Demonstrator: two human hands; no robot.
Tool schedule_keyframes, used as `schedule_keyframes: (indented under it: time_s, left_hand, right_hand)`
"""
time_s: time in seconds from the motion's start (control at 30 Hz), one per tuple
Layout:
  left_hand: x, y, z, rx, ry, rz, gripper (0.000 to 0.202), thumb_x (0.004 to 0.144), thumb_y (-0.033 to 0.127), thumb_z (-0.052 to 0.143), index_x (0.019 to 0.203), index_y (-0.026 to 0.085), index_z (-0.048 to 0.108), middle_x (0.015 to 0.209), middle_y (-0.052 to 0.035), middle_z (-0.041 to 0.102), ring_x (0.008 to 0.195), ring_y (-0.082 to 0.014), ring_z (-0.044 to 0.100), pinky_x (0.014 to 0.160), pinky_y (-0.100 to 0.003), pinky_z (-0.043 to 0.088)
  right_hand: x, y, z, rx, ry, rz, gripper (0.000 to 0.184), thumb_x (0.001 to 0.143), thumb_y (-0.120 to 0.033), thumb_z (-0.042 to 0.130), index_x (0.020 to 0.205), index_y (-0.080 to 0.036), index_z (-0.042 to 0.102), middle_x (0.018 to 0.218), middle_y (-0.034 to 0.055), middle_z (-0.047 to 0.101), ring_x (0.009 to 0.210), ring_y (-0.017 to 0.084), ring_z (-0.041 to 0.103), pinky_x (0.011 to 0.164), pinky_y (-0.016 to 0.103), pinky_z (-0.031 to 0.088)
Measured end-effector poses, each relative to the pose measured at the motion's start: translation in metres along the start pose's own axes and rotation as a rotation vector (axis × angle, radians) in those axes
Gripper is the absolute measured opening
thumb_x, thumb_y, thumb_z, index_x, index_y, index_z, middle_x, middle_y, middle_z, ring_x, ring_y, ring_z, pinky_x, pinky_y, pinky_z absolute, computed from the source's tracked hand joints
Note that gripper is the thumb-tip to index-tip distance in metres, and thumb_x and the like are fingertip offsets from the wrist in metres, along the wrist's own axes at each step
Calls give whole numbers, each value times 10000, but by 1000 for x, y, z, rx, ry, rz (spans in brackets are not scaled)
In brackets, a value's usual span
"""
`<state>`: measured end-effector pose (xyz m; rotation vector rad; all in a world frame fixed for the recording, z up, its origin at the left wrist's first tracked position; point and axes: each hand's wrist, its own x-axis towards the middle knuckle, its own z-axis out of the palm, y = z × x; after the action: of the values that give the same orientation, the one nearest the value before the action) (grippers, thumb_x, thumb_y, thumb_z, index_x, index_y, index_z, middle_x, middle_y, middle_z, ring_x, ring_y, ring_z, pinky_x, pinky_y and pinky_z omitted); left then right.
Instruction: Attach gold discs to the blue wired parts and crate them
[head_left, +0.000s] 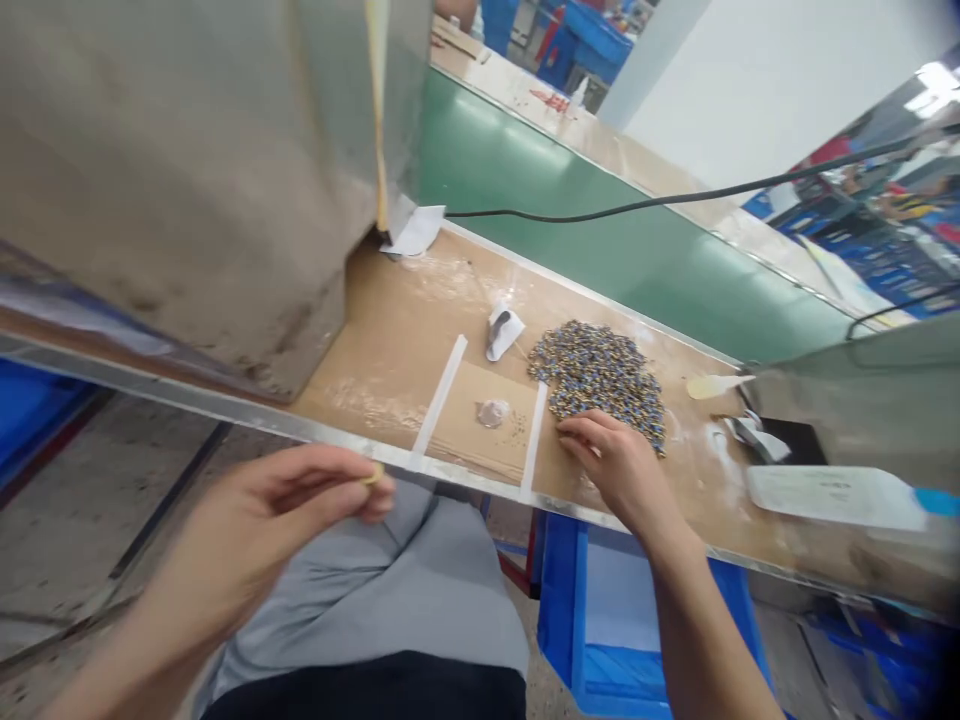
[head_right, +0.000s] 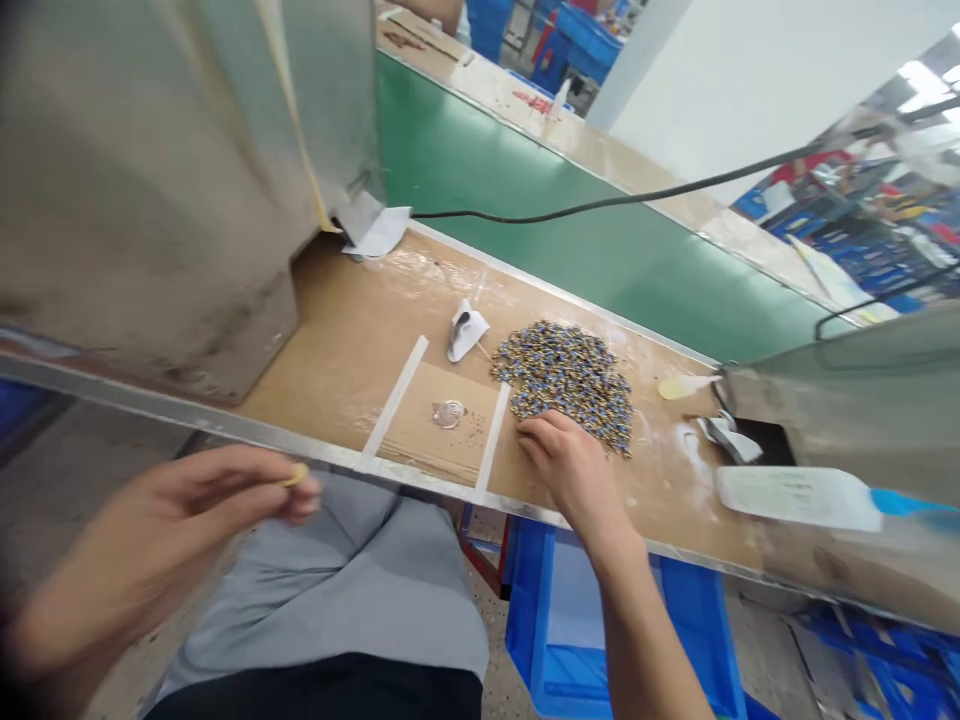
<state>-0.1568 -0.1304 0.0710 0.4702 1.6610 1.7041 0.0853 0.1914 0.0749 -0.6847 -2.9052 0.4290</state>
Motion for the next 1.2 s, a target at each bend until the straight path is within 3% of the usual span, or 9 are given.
schedule_keyframes:
  time_s: [0.1,0.23,0.43,0.53,0.63,0.73,0.93,1.07,1.2]
  left_hand:
    - [2,-9,8,-94,-107,-133,194,907,392,972,1052,282,904,1019,-78,916,946,-299,901,904,-413,773]
    - [13,-11,28,-97,-59,-71,131,960,346,923,1014,232,886,983,-65,903,920,-245,885,903,-346,756]
    - [16,-5,40,-70,-14,-49,225,939,311,920,1154,255,883,959,-41,894,884,-234,880,880,-351,763]
    - [19,-7,42,-71,-11,-46,195,937,302,912,1124,249,895,962,-51,901,894,-233,881,900,-357,764]
    - [22,-11,43,-59,-13,-49,204,936,311,912,1131,250,899,982,-57,906,898,-245,886,911,-385,769]
    - [24,-16,42,-76,-21,-47,205,940,340,915,1119,240,904,974,-66,906,886,-257,889,878,-386,774]
    - [30,-21,44,-126,-50,-63,261,924,360,938,1154,245,898,995,-72,910,842,-261,893,776,-350,780]
    - [31,-17,47,-153,-73,-75,204,916,355,935,1051,218,868,972,-87,907,838,-280,894,746,-362,778]
    - [32,-18,53,-198,-114,-91,175,933,338,900,984,211,792,943,-84,900,820,-275,886,745,-375,767]
  right_hand:
    - [-3,10,11,-106,31,-71,241,1144,-299,576,1201,-274,810,1210,59,816,1026,249,795,851,355,589]
    - [-12,15,29,-159,191,-103,293,1148,-262,539,1273,-251,805,1228,74,823,1078,252,798,909,361,601]
    - [-24,-6,33,160,403,90,192,1119,-333,674,1187,-283,846,1203,46,839,1072,245,807,992,380,608]
    - [-28,-20,36,306,436,199,183,1092,-385,729,1167,-283,861,1142,43,857,1020,250,815,933,378,632]
    - [-31,-27,42,390,452,265,200,1074,-409,756,1174,-281,873,1157,54,865,1051,271,821,979,414,648]
    - [-31,-28,46,403,452,225,187,1083,-386,735,1118,-277,884,1177,63,861,1105,278,814,1046,450,641]
    - [-28,-35,44,472,469,257,172,1068,-372,754,1079,-264,887,1179,82,839,1110,270,796,998,446,649]
    - [-19,-53,38,599,519,261,148,1039,-357,801,1123,-268,883,1186,81,835,1095,273,801,977,473,678]
    - [-2,-74,30,581,551,165,124,1051,-308,793,1134,-280,880,1176,71,840,1106,269,807,992,480,687]
